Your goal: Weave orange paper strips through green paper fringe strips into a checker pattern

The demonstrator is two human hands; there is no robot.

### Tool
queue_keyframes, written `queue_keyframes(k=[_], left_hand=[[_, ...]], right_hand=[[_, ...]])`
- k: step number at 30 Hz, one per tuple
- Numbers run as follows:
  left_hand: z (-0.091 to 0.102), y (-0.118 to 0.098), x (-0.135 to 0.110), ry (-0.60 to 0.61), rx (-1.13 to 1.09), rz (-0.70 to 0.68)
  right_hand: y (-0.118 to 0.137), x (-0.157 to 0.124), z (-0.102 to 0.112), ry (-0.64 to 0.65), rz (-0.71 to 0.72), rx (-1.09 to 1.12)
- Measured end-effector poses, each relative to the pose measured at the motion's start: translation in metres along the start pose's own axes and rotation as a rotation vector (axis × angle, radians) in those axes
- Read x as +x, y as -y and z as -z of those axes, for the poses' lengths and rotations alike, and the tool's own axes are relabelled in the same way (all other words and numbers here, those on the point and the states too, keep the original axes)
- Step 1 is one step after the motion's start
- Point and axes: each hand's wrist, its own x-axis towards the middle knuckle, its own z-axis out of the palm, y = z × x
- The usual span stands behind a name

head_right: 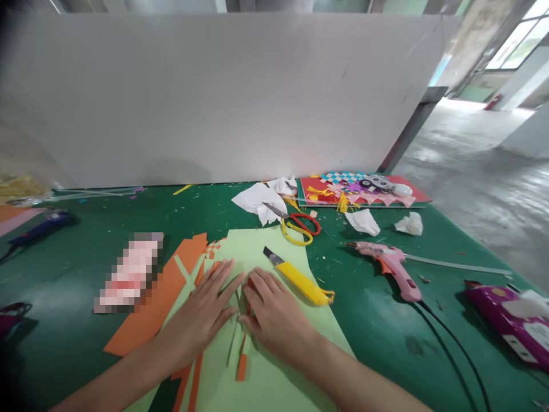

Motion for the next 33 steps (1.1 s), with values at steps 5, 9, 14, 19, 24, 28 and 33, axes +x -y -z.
queue_keyframes(k=[5,9,14,19,24,28,33], left_hand=[[0.017,-0.009,-0.03,0.094,-0.077,-0.092],[0.037,-0.013,-0.032,0.035,-0.223,-0.022],[0.058,-0.008,0.031,-0.095,-0.583,0.284],[0.034,-0.014,0.103,-0.29,-1.084,0.289],[0.002,-0.014,0.119,-0.402,-1.281,0.329],[-0.001,-0.006,0.116,-0.422,-1.328,0.372],[0.003,-0.005,0.121,-0.411,-1.415,0.42]], right_hand=[[0.0,0.0,0.001,-0.018,0.009,0.008],[0.0,0.001,0.003,-0.026,0.005,0.013],[0.0,0.001,0.002,-0.039,0.001,0.025],[-0.005,0.001,0.003,-0.039,-0.04,0.051],[-0.011,0.002,0.008,-0.102,-0.057,0.073],[-0.012,0.006,0.019,-0.162,-0.088,0.111],[-0.004,0.005,0.027,-0.102,-0.113,0.138]])
